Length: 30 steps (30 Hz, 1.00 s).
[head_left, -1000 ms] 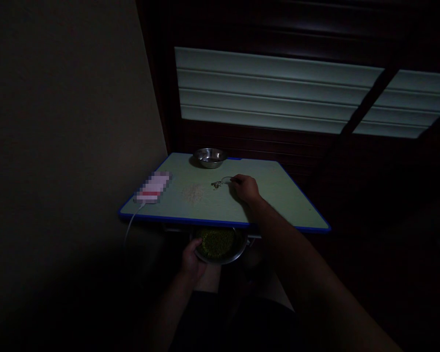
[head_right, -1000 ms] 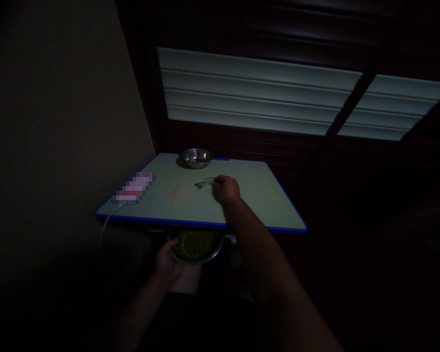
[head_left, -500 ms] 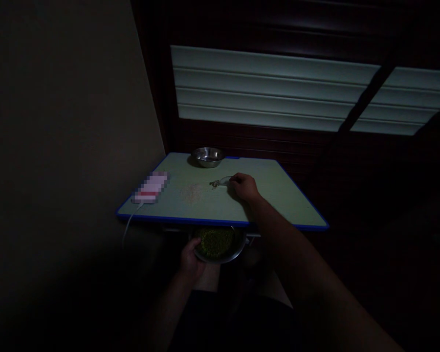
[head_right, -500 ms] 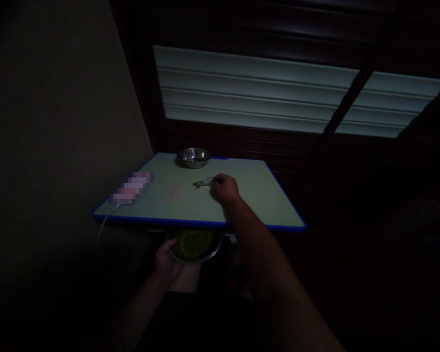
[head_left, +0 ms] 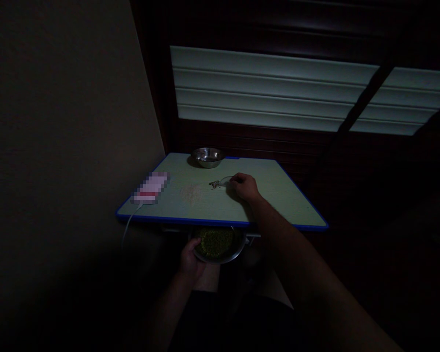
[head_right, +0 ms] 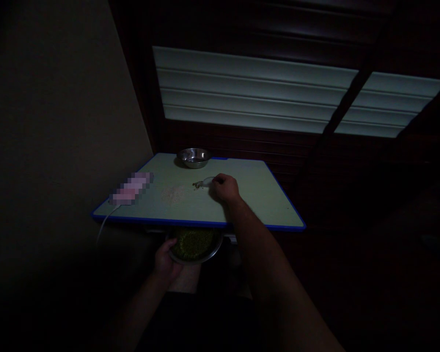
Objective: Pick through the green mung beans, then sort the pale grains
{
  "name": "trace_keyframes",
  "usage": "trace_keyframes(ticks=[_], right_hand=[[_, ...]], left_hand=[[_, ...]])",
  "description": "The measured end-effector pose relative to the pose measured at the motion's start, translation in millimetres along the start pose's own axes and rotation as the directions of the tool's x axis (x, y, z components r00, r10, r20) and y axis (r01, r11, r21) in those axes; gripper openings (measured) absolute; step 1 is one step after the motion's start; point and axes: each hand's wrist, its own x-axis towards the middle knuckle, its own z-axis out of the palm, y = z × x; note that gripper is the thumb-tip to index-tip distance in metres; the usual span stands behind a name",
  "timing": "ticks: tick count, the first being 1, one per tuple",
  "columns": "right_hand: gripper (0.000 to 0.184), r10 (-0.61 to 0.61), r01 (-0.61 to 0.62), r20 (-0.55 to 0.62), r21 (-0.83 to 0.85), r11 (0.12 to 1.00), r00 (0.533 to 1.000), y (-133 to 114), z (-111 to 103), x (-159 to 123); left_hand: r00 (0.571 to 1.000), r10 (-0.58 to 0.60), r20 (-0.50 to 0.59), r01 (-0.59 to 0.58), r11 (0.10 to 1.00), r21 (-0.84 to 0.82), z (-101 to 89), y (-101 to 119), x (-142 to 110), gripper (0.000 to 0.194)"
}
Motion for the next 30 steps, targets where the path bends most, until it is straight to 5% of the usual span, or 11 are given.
trace_keyframes(ticks=[18,30], right_hand=[[0.012,0.019,-0.015,-0.046,0.085,0.996,0.999,-1.3,1.0,-1.9],[0.013,0.026,-0.027,-0.028,-0.008,1.0,0.999,-1.4,0.5,-2.6]], left_hand=[[1.0,0.003,-0.003,-0.003,1.0,-0.007,0.2,0.0,-0.1,0.025],[1.0,0.002,-0.007,-0.002,1.0,-0.019,0.7,0.5,-0.6,0.027]])
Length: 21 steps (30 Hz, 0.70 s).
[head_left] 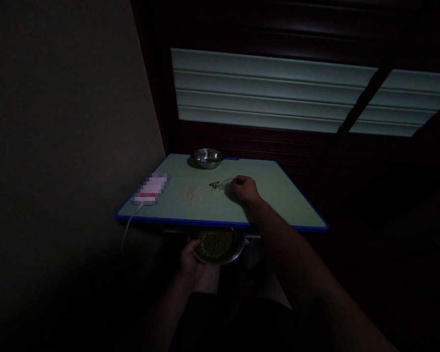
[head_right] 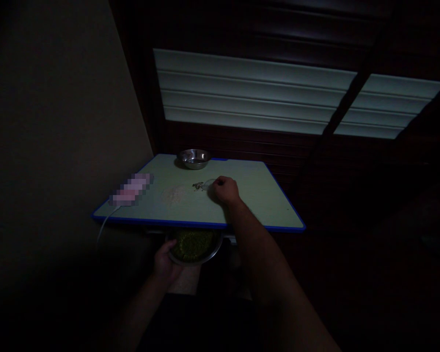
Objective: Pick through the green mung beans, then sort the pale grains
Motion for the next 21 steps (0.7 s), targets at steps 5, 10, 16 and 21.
trace_keyframes(ticks=[5,10,16,21], right_hand=[[0.013,-0.003,0.002,0.026,0.05,0.999,1.0,-0.3,0.4,-0.4],[0.014,0.005,-0.007,0.018,0.09,0.996,1.0,-1.5,-0.4,-1.3],[0.016,-0.006,0.0,0.057,0.107,0.994,0.998,-2.0,0.1,-1.6],[0.017,-0.034,0.023,0.076,0.137,0.99,0.997,-1.3,0.6,-1.8]], left_hand=[[1.0,-0.003,-0.027,0.003,1.0,0.01,-0.8,-0.9,1.5,0.024],[1.0,0.009,-0.002,-0.009,1.0,0.013,0.0,0.1,1.5,0.022],[1.0,-0.012,-0.006,0.012,1.0,0.02,1.1,0.6,-0.2,0.02],[1.0,0.018,-0.012,-0.018,1.0,0.005,1.8,0.2,-1.3,0.023]])
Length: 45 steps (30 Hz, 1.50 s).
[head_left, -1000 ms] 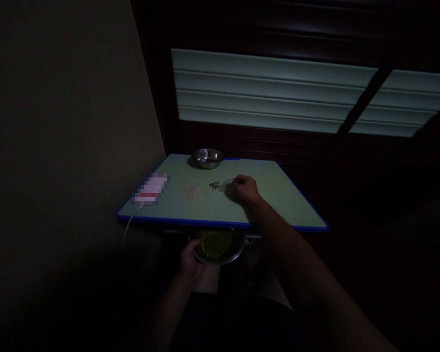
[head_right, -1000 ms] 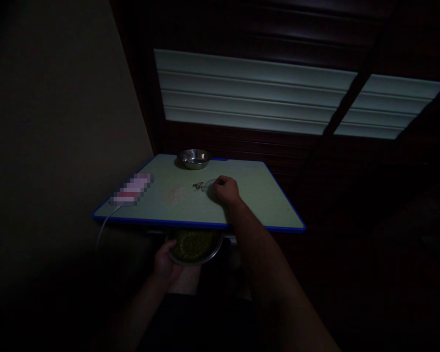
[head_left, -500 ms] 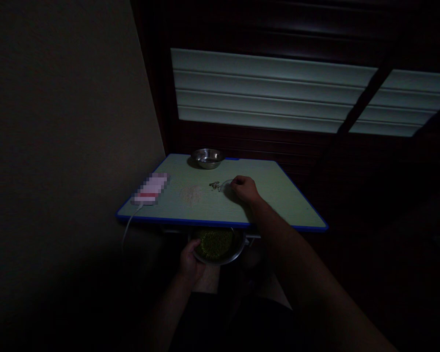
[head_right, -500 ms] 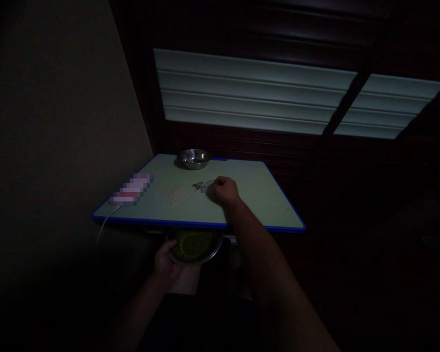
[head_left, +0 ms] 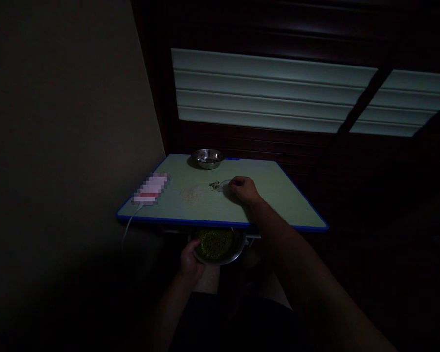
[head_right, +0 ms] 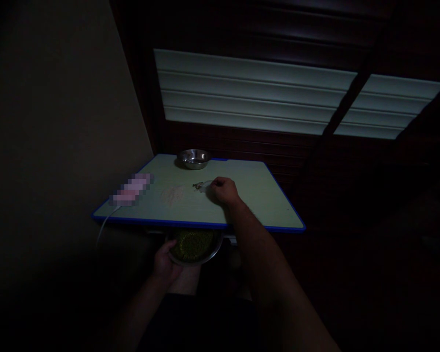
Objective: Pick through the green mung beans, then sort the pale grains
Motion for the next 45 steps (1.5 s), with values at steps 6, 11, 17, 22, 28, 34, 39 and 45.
trace_keyframes(ticks=[6,11,17,22,28,34,39,45], right_hand=[[0.018,0.004,-0.006,0.035,0.04,0.999,0.999,-0.6,0.4,-1.0],[0.019,0.038,-0.051,0.121,0.103,0.993,0.992,-5.2,1.4,-5.0],[0.019,0.014,-0.02,0.1,0.064,0.998,0.995,-8.2,3.9,-5.1],[0.015,-0.044,0.047,0.093,-0.039,0.998,0.995,-5.0,5.6,-1.7],[0.014,-0.107,0.112,0.07,-0.064,0.992,0.992,-2.6,8.0,-0.2],[0.017,-0.133,0.138,0.11,-0.037,0.99,0.985,-1.7,8.7,-0.2],[0.015,-0.113,0.115,0.083,-0.015,0.993,0.99,-4.6,7.2,-0.8],[0.013,-0.107,0.105,0.115,0.027,0.994,0.988,-5.2,7.1,-1.6]], left_hand=[[0.999,-0.037,0.04,0.037,0.999,0.005,-2.3,0.1,1.9,0.025],[1.0,-0.025,0.012,0.025,1.0,0.005,-5.9,-1.4,4.3,0.031],[0.999,-0.034,0.022,0.034,0.999,0.003,-4.1,-0.9,3.8,0.032],[0.999,-0.042,-0.012,0.042,0.999,0.016,-0.4,-0.2,1.9,0.023],[0.999,-0.048,-0.022,0.049,0.999,0.021,-2.0,-1.0,3.2,0.023],[0.999,-0.048,-0.004,0.048,0.999,0.014,-2.6,-0.7,2.8,0.029],[0.999,-0.031,0.023,0.03,1.0,0.008,-4.5,-1.6,3.9,0.037],[0.999,-0.029,0.013,0.029,1.0,0.001,-3.6,-1.9,3.8,0.029]])
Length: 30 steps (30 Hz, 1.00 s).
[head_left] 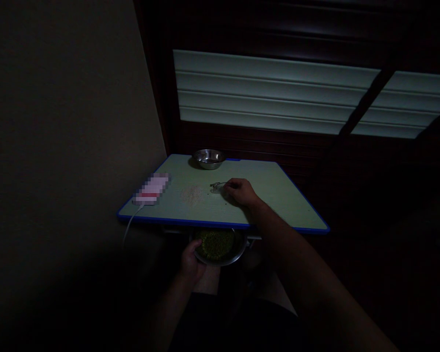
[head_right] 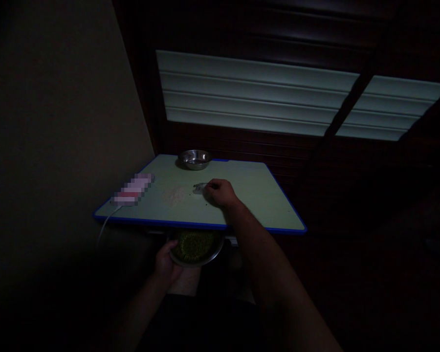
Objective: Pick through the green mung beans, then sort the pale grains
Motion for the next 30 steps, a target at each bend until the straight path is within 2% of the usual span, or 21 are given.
trace_keyframes(ticks=[8,12,23,30], right_hand=[[0.014,-0.04,0.041,0.028,-0.039,0.998,0.999,2,5,2],[0.019,-0.044,0.043,0.059,0.023,0.999,0.997,1,9,3],[0.016,-0.045,0.033,0.11,0.112,0.993,0.993,-4,10,4],[0.012,-0.001,-0.007,0.067,0.127,0.992,0.998,-8,5,3]], left_hand=[[1.0,0.001,-0.01,-0.001,1.0,-0.009,1.0,0,0,0.031],[1.0,-0.019,0.005,0.019,1.0,-0.002,0.5,0,0,0.03],[1.0,-0.02,0.0,0.02,1.0,-0.001,2.0,1,-3,0.026],[0.999,-0.028,-0.023,0.028,1.0,0.008,3.1,1,-3,0.021]])
